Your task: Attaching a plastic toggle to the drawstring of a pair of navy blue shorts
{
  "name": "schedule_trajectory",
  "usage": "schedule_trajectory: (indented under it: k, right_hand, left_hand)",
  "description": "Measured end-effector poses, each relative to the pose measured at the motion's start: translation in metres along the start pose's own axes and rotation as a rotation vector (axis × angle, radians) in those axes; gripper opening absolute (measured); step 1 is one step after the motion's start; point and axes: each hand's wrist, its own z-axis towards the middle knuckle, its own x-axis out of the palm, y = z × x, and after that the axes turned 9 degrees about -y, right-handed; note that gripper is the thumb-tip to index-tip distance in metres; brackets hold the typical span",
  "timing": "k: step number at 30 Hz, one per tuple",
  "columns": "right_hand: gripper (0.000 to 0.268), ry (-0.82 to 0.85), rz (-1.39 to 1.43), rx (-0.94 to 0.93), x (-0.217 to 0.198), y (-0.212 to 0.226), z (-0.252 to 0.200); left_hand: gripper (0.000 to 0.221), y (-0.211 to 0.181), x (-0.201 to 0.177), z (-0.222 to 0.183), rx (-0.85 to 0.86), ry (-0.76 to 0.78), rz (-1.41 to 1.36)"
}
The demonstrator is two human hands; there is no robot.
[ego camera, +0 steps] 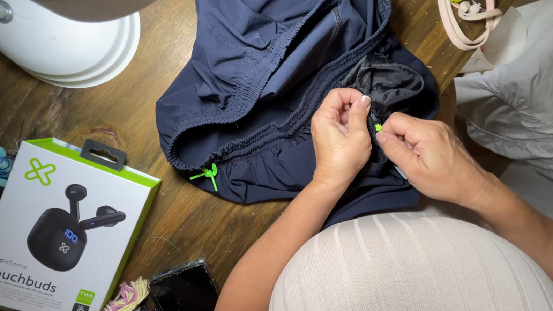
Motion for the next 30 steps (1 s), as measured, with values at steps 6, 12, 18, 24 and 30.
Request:
schedule_trajectory:
  k: [6, 12, 18, 24, 30]
  right_hand:
    - [0.034, 0.019, 0.123, -0.049, 0.001, -0.019, 0.001]
    - [0.037, 0.027, 0.135, -0.105, 0.005, -0.023, -0.001]
    - [0.038, 0.071, 0.129, -0.036, 0.0, -0.026, 0.003]
    - [0.028, -0.057, 0.133, 0.084, -0.005, 0.016, 0.005]
    - [0.019, -0.188, -0.078, -0.09, 0.011, 0.005, 0.001]
  left_hand:
    - [0.01, 0.004, 0.003, 0.002, -0.021, -0.014, -0.011]
    - [0.012, 0.009, 0.004, 0.003, -0.02, -0.013, -0.021]
    - [0.012, 0.013, 0.004, 0.004, -0.001, -0.013, -0.015]
    - [0.007, -0.003, 0.001, 0.004, 0.015, -0.025, -0.011]
    - [0.003, -0.004, -0.007, 0.007, -0.019, 0.066, 0.001]
